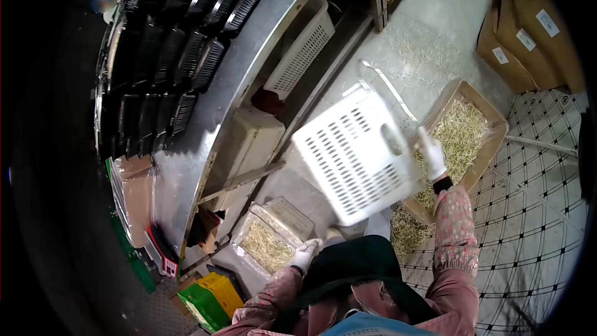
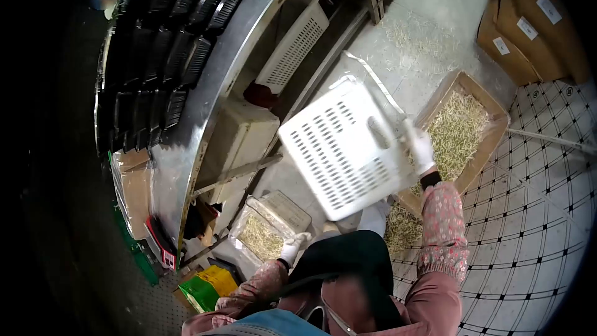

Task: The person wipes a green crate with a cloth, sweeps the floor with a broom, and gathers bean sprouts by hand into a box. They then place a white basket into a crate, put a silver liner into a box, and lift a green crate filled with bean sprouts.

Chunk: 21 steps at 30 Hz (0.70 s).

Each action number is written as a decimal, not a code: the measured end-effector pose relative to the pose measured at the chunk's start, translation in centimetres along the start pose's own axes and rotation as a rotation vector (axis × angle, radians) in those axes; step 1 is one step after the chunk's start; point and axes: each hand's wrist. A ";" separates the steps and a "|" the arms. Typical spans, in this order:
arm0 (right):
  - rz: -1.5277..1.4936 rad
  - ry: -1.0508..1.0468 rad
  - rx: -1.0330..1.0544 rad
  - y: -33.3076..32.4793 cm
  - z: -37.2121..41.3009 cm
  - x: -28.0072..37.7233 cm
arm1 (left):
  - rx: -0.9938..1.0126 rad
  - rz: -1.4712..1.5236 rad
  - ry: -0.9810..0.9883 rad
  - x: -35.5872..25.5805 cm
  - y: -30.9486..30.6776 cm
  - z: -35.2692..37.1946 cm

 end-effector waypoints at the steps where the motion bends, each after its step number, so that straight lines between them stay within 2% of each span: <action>1: -0.106 0.116 0.099 2.5 3.7 4.8 | 0.029 0.010 0.034 -1.5 0.5 -0.2; 2: -0.173 0.250 0.187 3.9 5.5 5.8 | 0.058 0.029 0.065 -2.8 0.9 -0.5; 4: -0.302 0.048 0.273 7.5 9.4 8.1 | 0.129 0.116 0.130 -4.1 0.4 -1.2; 6: -0.107 -0.198 0.226 10.0 11.0 7.8 | 0.082 0.089 0.183 -6.7 0.7 -0.2; 7: -0.133 -0.208 0.230 10.9 11.9 8.4 | 0.071 0.141 0.233 -7.5 0.5 -0.6; 10: 0.161 -0.270 0.225 14.3 13.5 7.1 | 0.002 0.122 0.316 -11.6 -0.9 -2.3; 11: 0.199 -0.328 0.139 16.3 14.2 7.2 | -0.003 0.134 0.366 -12.8 -1.6 -4.3; 12: 0.285 -0.355 0.143 17.6 13.9 6.2 | -0.005 0.144 0.412 -14.4 -2.3 -6.4; 13: 0.455 -0.428 0.118 18.4 12.4 1.8 | -0.064 0.061 0.451 -17.1 -2.4 -7.7; 14: 0.755 -0.509 0.067 19.7 12.0 2.0 | -0.095 0.052 0.443 -20.2 -2.1 -9.1; 15: 0.871 -0.369 0.037 21.2 11.5 2.2 | -0.148 -0.118 0.626 -23.4 -1.9 -10.5; 16: 0.791 -0.385 -0.018 22.0 9.7 -0.8 | -0.211 -0.296 0.795 -25.9 -2.1 -11.8; 18: 0.768 -0.207 0.022 20.7 3.3 -11.5 | -0.070 -0.159 0.841 -29.3 -2.7 -15.2; 19: 0.764 -0.199 0.011 21.8 1.4 -12.1 | -0.116 -0.219 0.777 -31.2 -2.7 -16.1; 20: 0.786 -0.153 0.010 22.5 0.4 -13.6 | -0.191 -0.323 0.848 -32.5 -3.3 -17.3; 21: 0.861 -0.080 0.052 23.2 -0.6 -15.1 | -0.245 -0.385 0.830 -33.6 -3.7 -18.3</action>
Point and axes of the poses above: each hand's wrist, its own z-axis away from the middle knuckle, its own y-axis out of the palm, x = y × z, and after that the axes turned 5 degrees about -y, right-handed
